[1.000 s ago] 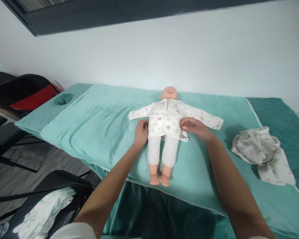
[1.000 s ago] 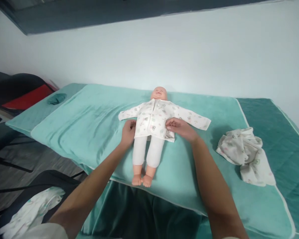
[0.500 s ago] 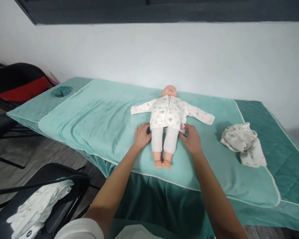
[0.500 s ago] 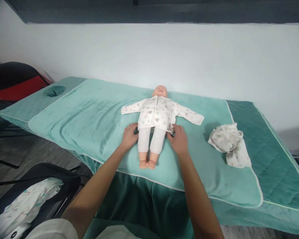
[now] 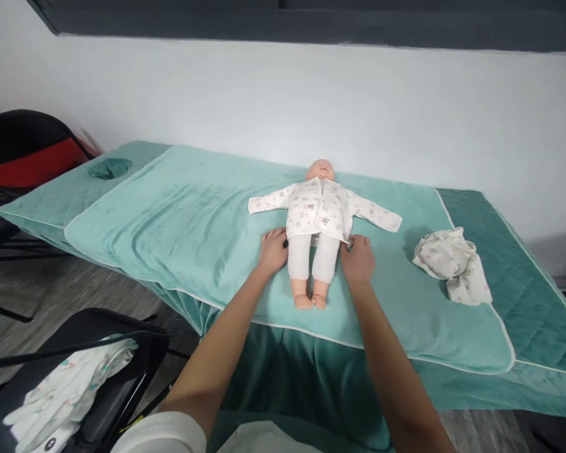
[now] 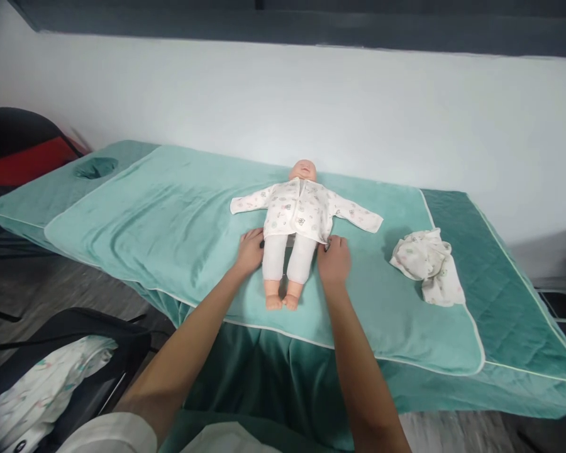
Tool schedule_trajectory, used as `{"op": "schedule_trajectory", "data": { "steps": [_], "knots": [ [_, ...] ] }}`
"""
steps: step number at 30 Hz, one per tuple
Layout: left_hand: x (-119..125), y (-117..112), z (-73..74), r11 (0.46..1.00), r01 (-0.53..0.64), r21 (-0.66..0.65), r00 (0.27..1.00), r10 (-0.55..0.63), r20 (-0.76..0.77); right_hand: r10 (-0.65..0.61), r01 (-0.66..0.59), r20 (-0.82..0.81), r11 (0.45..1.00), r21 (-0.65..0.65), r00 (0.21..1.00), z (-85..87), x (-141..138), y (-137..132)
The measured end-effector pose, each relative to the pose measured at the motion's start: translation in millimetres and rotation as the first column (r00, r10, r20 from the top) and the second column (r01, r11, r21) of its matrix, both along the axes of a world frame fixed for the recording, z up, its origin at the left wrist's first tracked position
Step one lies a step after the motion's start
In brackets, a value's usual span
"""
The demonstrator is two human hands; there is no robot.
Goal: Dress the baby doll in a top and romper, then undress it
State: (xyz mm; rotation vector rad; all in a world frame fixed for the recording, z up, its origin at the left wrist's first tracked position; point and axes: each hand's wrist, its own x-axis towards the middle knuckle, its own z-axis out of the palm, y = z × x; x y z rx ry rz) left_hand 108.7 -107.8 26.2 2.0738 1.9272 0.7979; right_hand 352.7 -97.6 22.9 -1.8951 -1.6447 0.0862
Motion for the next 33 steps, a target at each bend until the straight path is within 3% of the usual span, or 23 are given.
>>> {"op": "schedule_trajectory", "data": {
  "steps": [6,15,23,29,33],
  "knots": [
    [0,0,-1.7,0.999,-0.034,0.042,0.996,0.03,0.089,0.042,-0.049,-0.059,0.991,-0.124,0.997,7.2,1,-3],
    [-2,-8,-4.6,0.975,-0.171,0.146,0.964,0.135,0.227,0.026,-0.045,-0.248,0.996,-0.072,0.968,10.9,7,-13],
    [-2,-8,-5.0,0.977,-0.154,0.149,0.969,0.12,0.218,-0.029,0.009,-0.307,0.998,-0.065,0.951,9.9,8,-17],
    [-3,-8,-8.6,0.979,-0.148,0.14,0.955,0.105,0.278,0.127,-0.08,-0.266,0.98,0.18,0.956,6.7,7,-15],
    [-5,-9,-10.9,0.972,-0.178,0.152,0.937,0.121,0.327,0.165,-0.097,-0.283,0.966,0.239,0.945,7.3,8,-15]
  ]
}}
